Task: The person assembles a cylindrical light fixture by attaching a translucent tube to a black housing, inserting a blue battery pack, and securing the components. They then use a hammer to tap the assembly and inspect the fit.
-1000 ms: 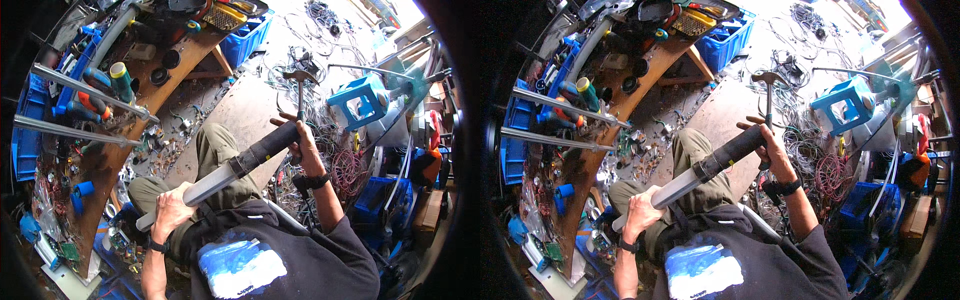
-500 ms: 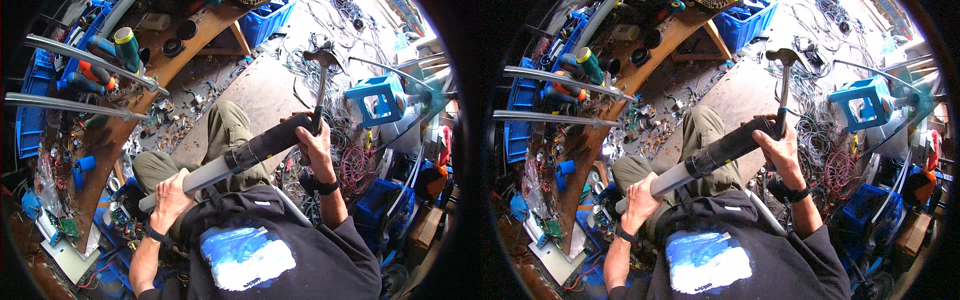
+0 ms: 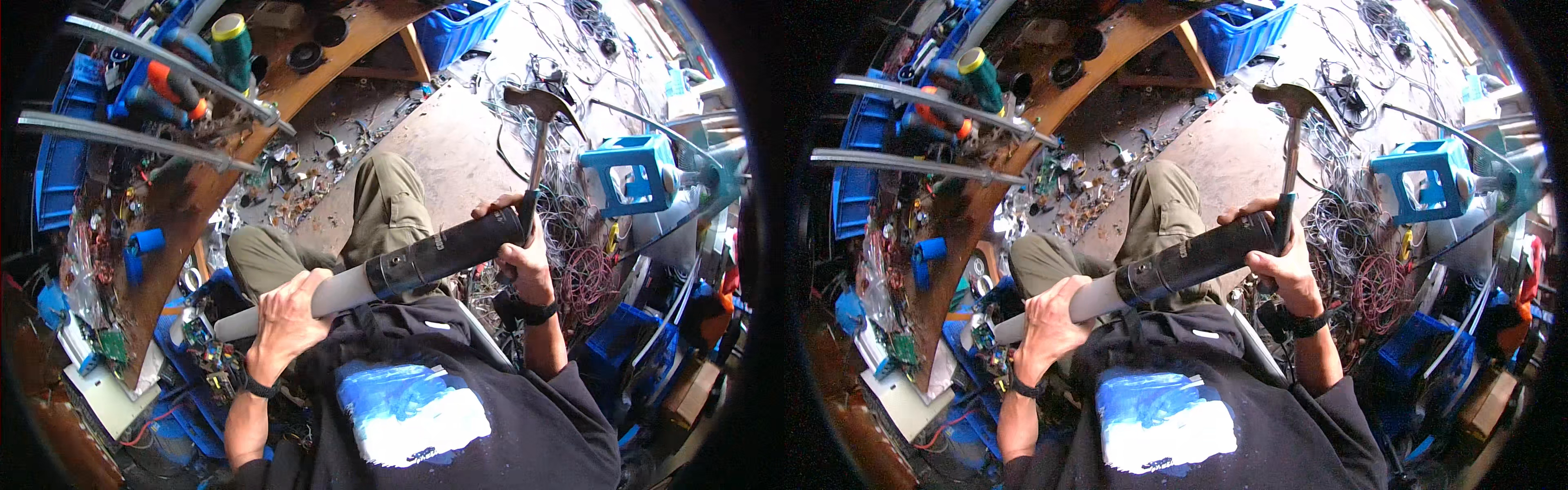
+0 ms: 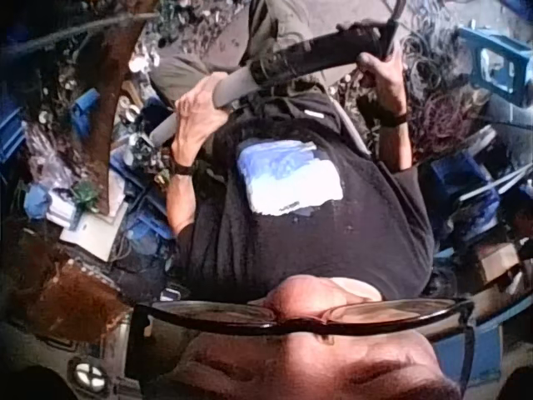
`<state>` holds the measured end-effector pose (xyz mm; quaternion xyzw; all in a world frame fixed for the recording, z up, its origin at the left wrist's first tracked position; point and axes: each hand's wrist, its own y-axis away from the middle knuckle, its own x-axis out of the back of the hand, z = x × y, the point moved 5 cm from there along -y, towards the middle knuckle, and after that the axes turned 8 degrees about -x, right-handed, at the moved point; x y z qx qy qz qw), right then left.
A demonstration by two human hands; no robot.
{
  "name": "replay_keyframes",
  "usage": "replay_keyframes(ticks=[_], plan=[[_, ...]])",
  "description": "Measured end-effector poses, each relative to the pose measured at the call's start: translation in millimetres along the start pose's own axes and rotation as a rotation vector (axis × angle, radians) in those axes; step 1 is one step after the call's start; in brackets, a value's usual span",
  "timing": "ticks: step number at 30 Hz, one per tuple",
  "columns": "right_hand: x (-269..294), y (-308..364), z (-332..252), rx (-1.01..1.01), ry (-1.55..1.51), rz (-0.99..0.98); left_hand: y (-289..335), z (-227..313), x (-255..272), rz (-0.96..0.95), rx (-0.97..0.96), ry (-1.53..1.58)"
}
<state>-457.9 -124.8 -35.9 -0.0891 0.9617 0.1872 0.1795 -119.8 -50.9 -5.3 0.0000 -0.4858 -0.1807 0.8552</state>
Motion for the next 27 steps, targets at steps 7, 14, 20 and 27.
replay_keyframes(ticks=[7,14,20,27], plan=[[10,1,18,0.007,-0.153,-0.153,-8,13,-12,-0.103,-0.006,0.091],[18,7,13,-0.093,0.028,-0.078,3,22,-7,0.197,-0.095,-0.198],[18,6,23,-0.128,0.241,-0.028,7,17,-12,0.315,-0.130,-0.269],[7,5,32,-0.140,0.098,-0.006,11,14,-18,0.360,-0.151,-0.264]])
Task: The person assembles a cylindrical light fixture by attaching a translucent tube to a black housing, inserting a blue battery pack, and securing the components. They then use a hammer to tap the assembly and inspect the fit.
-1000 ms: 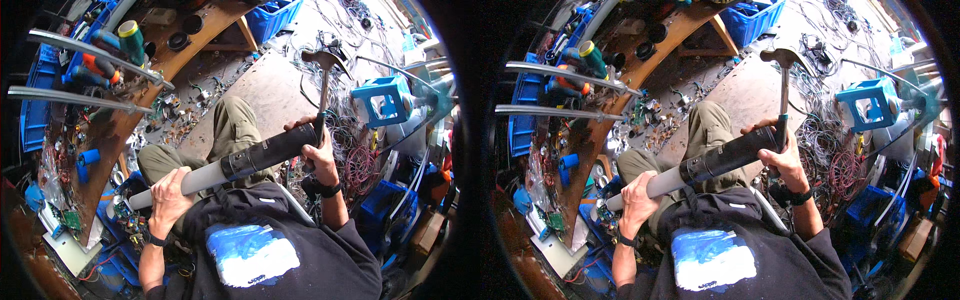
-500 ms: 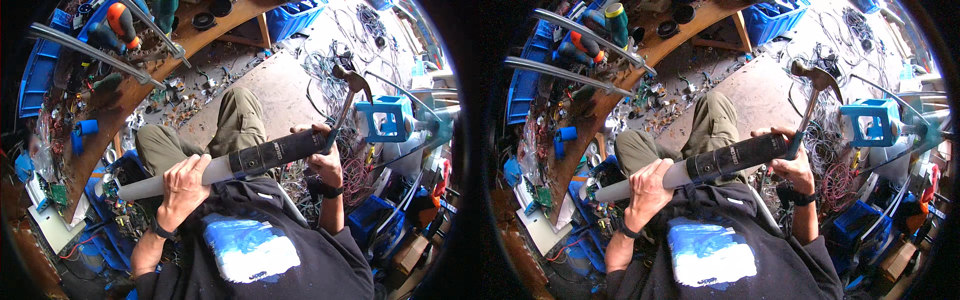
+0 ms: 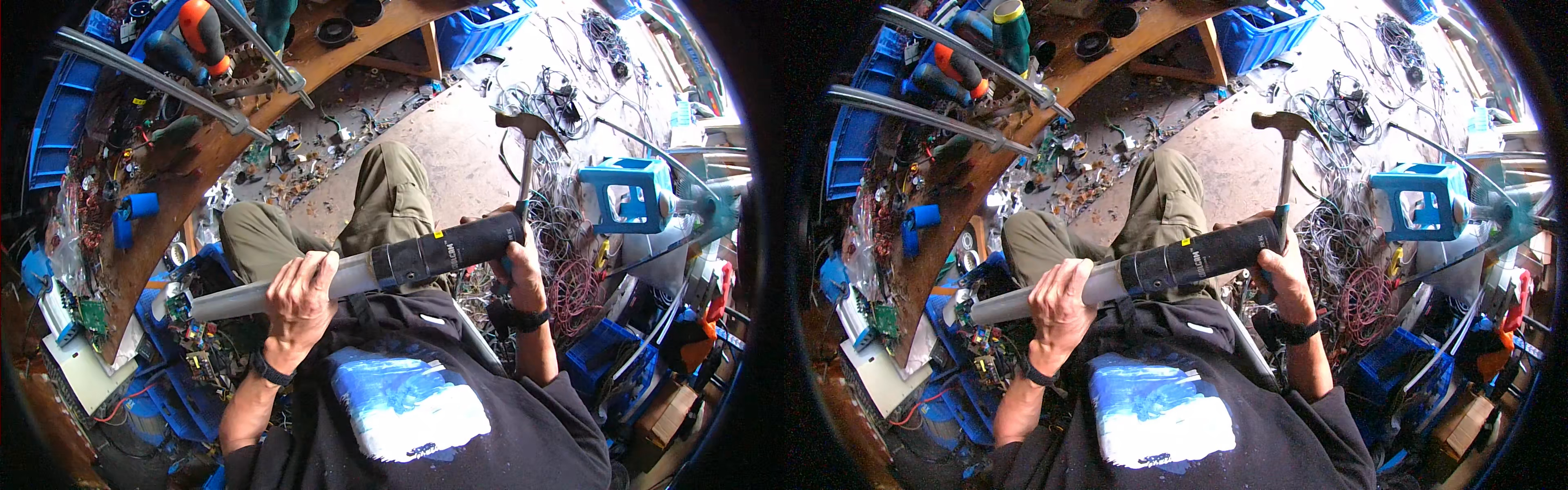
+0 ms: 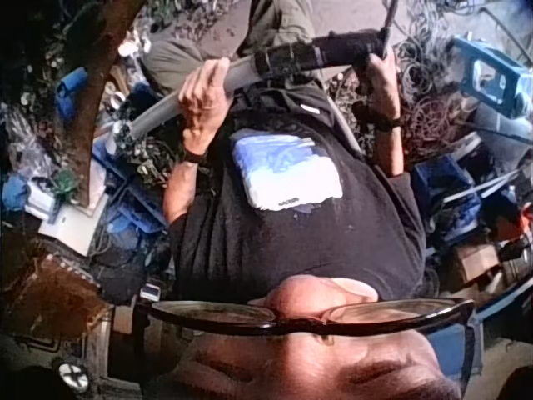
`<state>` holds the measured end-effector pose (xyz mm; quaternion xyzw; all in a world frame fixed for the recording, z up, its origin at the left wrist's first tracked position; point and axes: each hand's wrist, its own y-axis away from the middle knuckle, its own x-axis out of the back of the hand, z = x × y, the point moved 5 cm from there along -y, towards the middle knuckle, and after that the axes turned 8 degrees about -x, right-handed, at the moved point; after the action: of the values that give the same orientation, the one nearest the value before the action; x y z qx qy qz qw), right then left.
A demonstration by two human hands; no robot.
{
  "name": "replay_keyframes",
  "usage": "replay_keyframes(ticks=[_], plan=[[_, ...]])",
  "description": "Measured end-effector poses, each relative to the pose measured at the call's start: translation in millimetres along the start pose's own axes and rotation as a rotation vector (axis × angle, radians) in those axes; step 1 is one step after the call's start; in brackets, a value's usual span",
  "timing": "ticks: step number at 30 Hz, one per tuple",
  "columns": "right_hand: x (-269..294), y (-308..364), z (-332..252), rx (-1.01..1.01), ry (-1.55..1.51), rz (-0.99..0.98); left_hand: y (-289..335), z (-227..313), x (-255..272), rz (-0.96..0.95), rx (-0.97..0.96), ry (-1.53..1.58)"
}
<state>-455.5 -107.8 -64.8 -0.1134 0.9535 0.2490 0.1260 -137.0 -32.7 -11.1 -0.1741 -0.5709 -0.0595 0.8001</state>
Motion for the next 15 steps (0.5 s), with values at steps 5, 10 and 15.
replay_keyframes(ticks=[5,10,15], plan=[[-1,5,-11,0.084,-0.016,0.040,14,-26,-5,-0.186,0.166,0.117],[26,-5,-17,0.076,0.113,0.144,12,-40,-21,-0.267,0.215,0.229],[83,-2,-43,0.187,0.585,0.516,-34,-40,-42,-0.243,0.147,0.077]])
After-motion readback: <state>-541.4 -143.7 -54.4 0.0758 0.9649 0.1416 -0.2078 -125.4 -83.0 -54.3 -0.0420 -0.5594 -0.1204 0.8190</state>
